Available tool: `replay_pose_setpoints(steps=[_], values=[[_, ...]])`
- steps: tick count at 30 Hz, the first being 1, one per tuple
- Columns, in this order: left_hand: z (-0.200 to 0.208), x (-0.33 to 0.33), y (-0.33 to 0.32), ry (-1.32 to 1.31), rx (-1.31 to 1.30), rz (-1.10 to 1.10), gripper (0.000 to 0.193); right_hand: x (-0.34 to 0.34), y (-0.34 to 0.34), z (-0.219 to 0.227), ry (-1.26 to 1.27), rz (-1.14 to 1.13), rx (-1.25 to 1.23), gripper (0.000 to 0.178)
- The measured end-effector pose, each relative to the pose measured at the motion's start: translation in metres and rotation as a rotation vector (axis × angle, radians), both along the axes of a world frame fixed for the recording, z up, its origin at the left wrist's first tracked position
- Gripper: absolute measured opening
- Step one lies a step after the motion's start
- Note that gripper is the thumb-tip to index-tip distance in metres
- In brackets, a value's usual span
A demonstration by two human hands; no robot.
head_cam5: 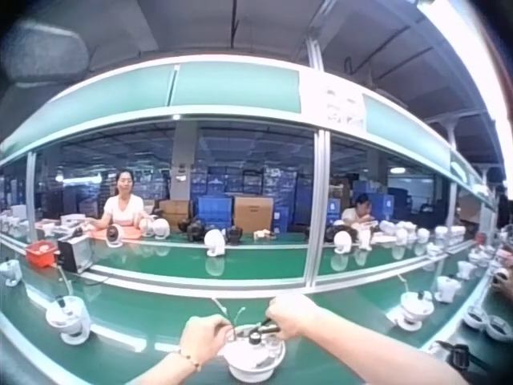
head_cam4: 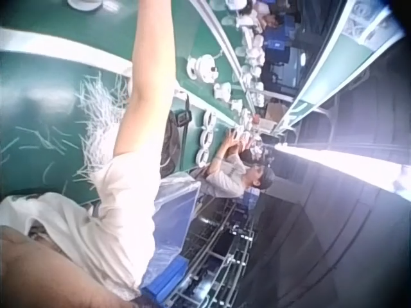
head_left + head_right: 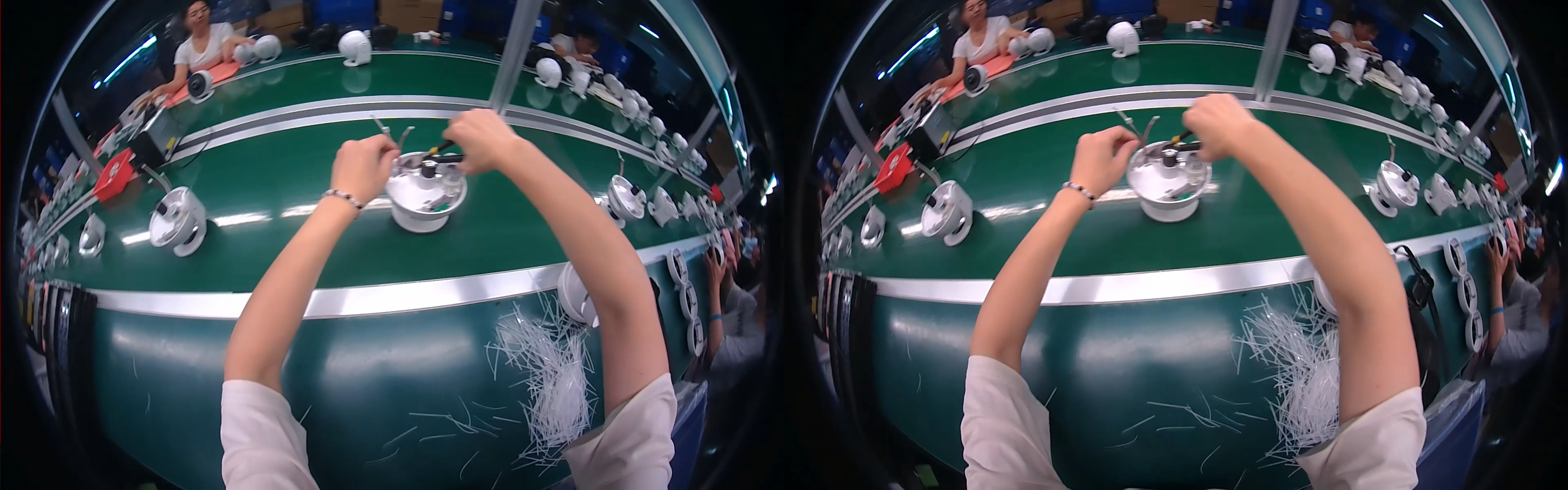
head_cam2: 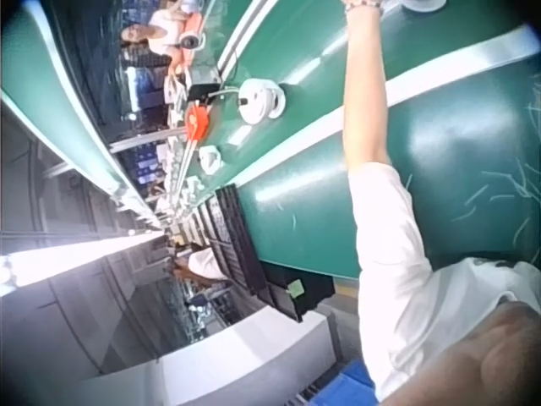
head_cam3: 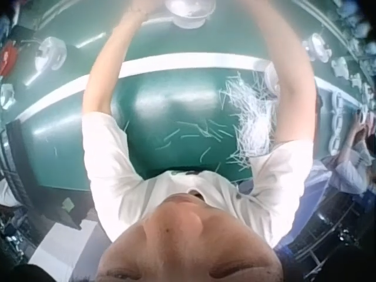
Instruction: Trimming wires and assembling white lighting fixtures on a factory production line.
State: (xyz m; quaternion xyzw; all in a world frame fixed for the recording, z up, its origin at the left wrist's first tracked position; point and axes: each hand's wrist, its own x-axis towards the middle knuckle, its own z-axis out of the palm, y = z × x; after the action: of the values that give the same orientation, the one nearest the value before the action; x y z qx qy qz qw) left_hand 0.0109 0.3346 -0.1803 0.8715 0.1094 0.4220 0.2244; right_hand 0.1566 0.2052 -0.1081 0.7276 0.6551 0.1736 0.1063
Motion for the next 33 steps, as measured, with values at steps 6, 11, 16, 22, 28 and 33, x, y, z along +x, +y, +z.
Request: replay_pose_setpoints(steps=[6,11,16,22,28,33], values=[[0.018,-0.027,-0.056,-0.092,0.172,-0.107,0.008,0.008,-0.042,0.022,0.038,-0.073,0.407,0.029],[0.014,-0.091,-0.089,0.323,0.076,-0.371,0.024,-0.028,-0.049,0.045,0.176,-0.007,0.548,0.031],[-0.008,-0.178,0.011,0.132,-0.905,0.128,0.045,-0.077,-0.027,0.037,0.202,0.222,0.526,0.032],[-0.064,-0.241,0.117,-0.741,-1.573,0.08,0.055,-0.142,-0.004,0.012,0.429,0.294,0.562,0.033],[-0.065,-0.227,0.127,-0.903,-1.527,-0.035,0.045,-0.199,0.017,-0.008,0.707,0.355,0.564,0.032],[-0.036,-0.224,0.077,-0.911,-1.424,0.015,0.066,-0.205,0.0,-0.013,1.909,0.099,0.244,0.028]])
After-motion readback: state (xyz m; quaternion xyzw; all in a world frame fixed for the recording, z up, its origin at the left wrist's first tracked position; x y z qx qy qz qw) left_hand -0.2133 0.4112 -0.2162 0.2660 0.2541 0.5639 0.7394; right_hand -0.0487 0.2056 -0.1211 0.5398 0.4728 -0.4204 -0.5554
